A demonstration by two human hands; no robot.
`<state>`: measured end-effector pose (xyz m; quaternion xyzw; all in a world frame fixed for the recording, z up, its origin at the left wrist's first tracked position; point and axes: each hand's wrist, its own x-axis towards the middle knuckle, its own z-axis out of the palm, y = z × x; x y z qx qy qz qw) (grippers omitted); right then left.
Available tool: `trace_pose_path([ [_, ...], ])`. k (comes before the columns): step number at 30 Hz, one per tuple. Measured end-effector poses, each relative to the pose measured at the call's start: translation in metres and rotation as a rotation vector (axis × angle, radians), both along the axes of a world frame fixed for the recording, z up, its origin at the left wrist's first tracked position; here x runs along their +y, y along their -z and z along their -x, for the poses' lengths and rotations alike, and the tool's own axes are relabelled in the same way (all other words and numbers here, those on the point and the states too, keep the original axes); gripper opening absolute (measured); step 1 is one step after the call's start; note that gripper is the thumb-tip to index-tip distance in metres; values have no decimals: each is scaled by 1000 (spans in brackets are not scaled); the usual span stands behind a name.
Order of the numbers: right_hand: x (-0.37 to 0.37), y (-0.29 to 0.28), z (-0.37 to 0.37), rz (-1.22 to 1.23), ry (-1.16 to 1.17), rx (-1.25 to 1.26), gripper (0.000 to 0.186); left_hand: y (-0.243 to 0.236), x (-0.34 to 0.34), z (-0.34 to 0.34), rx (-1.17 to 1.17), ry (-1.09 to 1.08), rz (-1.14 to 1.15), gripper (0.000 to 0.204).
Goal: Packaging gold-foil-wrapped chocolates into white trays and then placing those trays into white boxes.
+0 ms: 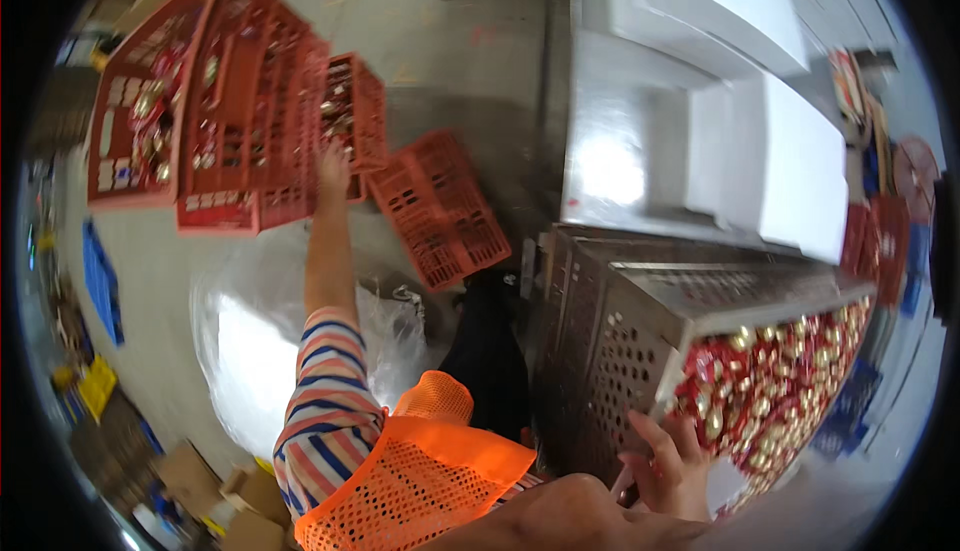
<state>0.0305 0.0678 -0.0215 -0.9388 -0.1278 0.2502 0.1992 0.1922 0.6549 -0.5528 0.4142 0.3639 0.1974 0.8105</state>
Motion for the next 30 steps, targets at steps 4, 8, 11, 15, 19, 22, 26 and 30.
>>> trace_pose_path([
  [4, -17, -7, 3, -24, -65, 7, 63, -54, -61, 14, 187, 240, -70, 59],
  [8, -45, -34, 10, -126, -88, 12, 61, -152, -116, 17, 180, 316, -159, 54],
  [11, -102, -42, 14, -82, 99, -295, 32, -259, -181, -23, -26, 414, -220, 52],
  [15, -184, -29, -8, 171, 299, -284, 25, -409, -299, -50, -322, 594, -396, 45],
  [19, -168, 6, -33, -4, 251, -379, 33, -501, -431, -45, -598, 891, -478, 38],
  [22, -131, 41, -57, -30, 17, -603, 44, -529, -496, -29, -687, 1038, -337, 33],
  [26, -113, 64, -63, 219, -49, -608, 50, -534, -552, -2, -703, 1150, -185, 30],
  [30, -149, 39, -63, -55, 126, -431, 47, -520, -569, 18, -654, 1229, -197, 24],
])
